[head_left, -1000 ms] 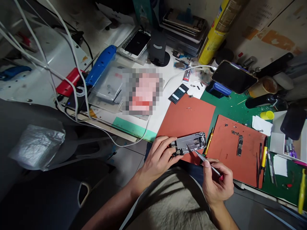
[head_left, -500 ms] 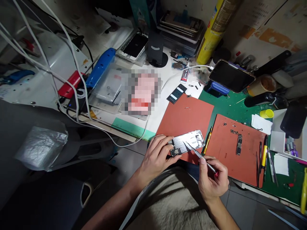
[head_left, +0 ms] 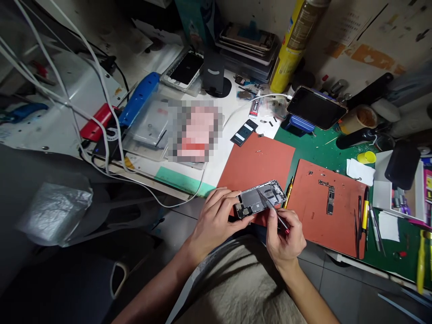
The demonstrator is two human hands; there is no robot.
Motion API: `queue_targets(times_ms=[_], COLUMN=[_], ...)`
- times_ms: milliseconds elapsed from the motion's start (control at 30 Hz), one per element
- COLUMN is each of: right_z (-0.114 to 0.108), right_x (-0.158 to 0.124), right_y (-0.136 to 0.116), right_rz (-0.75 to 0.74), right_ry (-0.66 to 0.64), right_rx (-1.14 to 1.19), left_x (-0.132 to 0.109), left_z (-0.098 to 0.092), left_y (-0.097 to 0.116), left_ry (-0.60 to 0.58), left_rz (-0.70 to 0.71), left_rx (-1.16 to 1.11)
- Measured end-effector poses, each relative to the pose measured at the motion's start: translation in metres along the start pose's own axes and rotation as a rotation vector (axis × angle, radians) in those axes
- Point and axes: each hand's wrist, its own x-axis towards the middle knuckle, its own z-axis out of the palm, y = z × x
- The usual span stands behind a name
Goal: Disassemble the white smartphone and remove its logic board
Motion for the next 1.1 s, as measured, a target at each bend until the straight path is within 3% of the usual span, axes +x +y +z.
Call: queue_targets(times_ms=[467,567,800,967,1100], right_z=[0.004,0.004,0.001,0.005,0.005], right_x=[-0.003,0.000,0.006,0.007,0.010], right_y=[0.003,0.001,0.001,0.003,0.003], right_rz=[0.036,-0.021,-0.222,-0.236,-0.258], right_ry=[0.005,0.010,-0.111,-0.070,-0.118], right_rx=[0.012,-0.011,-0.078,-0.070,-0.037], left_x=[0.000,0.001,0.002,0.004,0.002], left_z=[0.000,0.000,-0.004,-0.005,-0.004], left_y=[0.000,0.000,-0.001,-0.004,-0.010], left_ry=[-0.005,-0.005,-0.100,-0.168,-0.173], left_rz=[-0.024,-0.027,-0.045,-0.121,-0.161], left_rx=[-0.022,-0.024,-0.037,-0.094,-0.147])
